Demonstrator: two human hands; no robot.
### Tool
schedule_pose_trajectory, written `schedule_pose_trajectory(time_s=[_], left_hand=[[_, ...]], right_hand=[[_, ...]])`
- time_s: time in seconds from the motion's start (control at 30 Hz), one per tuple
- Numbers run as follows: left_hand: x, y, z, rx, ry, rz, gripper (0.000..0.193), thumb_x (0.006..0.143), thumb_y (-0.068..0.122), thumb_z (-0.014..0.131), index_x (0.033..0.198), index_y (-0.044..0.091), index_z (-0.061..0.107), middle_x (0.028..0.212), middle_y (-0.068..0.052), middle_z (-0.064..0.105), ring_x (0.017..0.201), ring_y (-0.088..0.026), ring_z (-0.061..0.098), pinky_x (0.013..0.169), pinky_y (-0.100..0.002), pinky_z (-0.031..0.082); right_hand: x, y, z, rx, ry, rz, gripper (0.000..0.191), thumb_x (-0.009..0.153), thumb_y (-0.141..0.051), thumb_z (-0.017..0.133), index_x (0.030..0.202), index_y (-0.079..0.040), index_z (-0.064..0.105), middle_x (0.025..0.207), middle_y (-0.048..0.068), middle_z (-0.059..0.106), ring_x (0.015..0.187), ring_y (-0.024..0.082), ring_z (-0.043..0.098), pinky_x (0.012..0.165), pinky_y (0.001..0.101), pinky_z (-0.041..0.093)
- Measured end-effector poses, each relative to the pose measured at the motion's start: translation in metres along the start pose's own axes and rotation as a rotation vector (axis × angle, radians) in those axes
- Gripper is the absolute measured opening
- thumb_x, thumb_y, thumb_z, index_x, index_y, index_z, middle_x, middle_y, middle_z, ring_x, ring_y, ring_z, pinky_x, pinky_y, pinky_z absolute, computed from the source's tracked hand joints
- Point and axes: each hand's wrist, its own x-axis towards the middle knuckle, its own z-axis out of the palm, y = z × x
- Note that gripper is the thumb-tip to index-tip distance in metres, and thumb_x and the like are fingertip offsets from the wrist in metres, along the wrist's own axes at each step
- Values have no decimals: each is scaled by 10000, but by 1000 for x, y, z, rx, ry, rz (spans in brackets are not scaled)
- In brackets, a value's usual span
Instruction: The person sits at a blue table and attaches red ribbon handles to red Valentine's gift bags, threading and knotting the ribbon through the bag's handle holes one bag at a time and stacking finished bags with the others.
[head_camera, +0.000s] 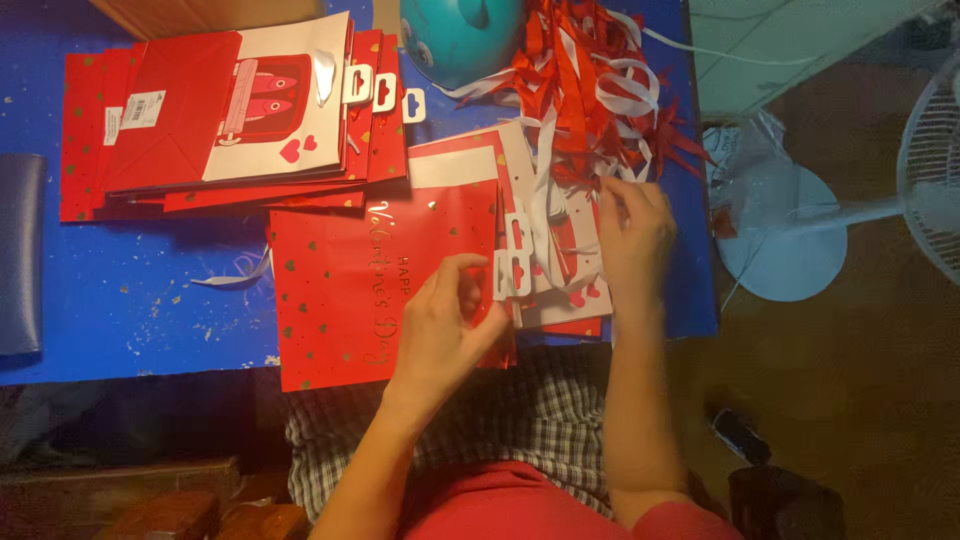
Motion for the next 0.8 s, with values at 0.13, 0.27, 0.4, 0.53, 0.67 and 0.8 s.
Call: schedule_pose_trajectory(time_s=[0.13,0.27,0.4,0.53,0.67,0.8], left_hand=[[-6,-2,-8,-208,-16,-106,228,852,143,740,1017,26,634,793,-61,722,675,-124,707,622,-277,576],[-11,-6,-15,-312,-44,-148,142,910,143,733,884,20,669,761,-43,763,691,-84,724,632,-250,566],[-8,-9,-19,-345,-78,-143,153,911,143,740,861,15,672,758,-39,774,699,-76,729,641,-240,566],[-9,-8,-20,-353,-76,-143,151,917,143,735,871,10,678,761,-47,776,704,-76,731,645,-238,570],[-10,-9,-20,-377,-86,-147,145,922,140,726,876,8,687,765,-48,781,708,-77,739,648,-239,578],[-10,-12,-20,-381,-79,-130,141,927,139,726,885,7,698,765,-49,779,713,-81,733,645,-243,569]], right_hand=[[2,6,14,-40,-15,-27,201,905,-113,769,1088,-36,738,975,134,621,835,288,620,743,404,500],[-3,4,5,13,10,-17,125,945,-77,759,1053,-39,708,988,127,604,840,254,620,741,372,498],[-18,-7,-16,286,23,83,98,1027,-50,698,1118,-22,674,956,46,691,831,151,640,773,320,522],[-41,-30,-37,831,-77,290,181,1002,-26,650,1176,-41,601,944,42,651,758,105,582,685,274,478],[-52,-54,-48,972,-269,241,220,985,32,657,1204,13,644,1075,75,698,945,141,672,871,292,560],[-57,-77,-44,1053,-314,241,312,950,57,651,1253,-15,641,1084,63,700,1025,148,686,965,309,569]])
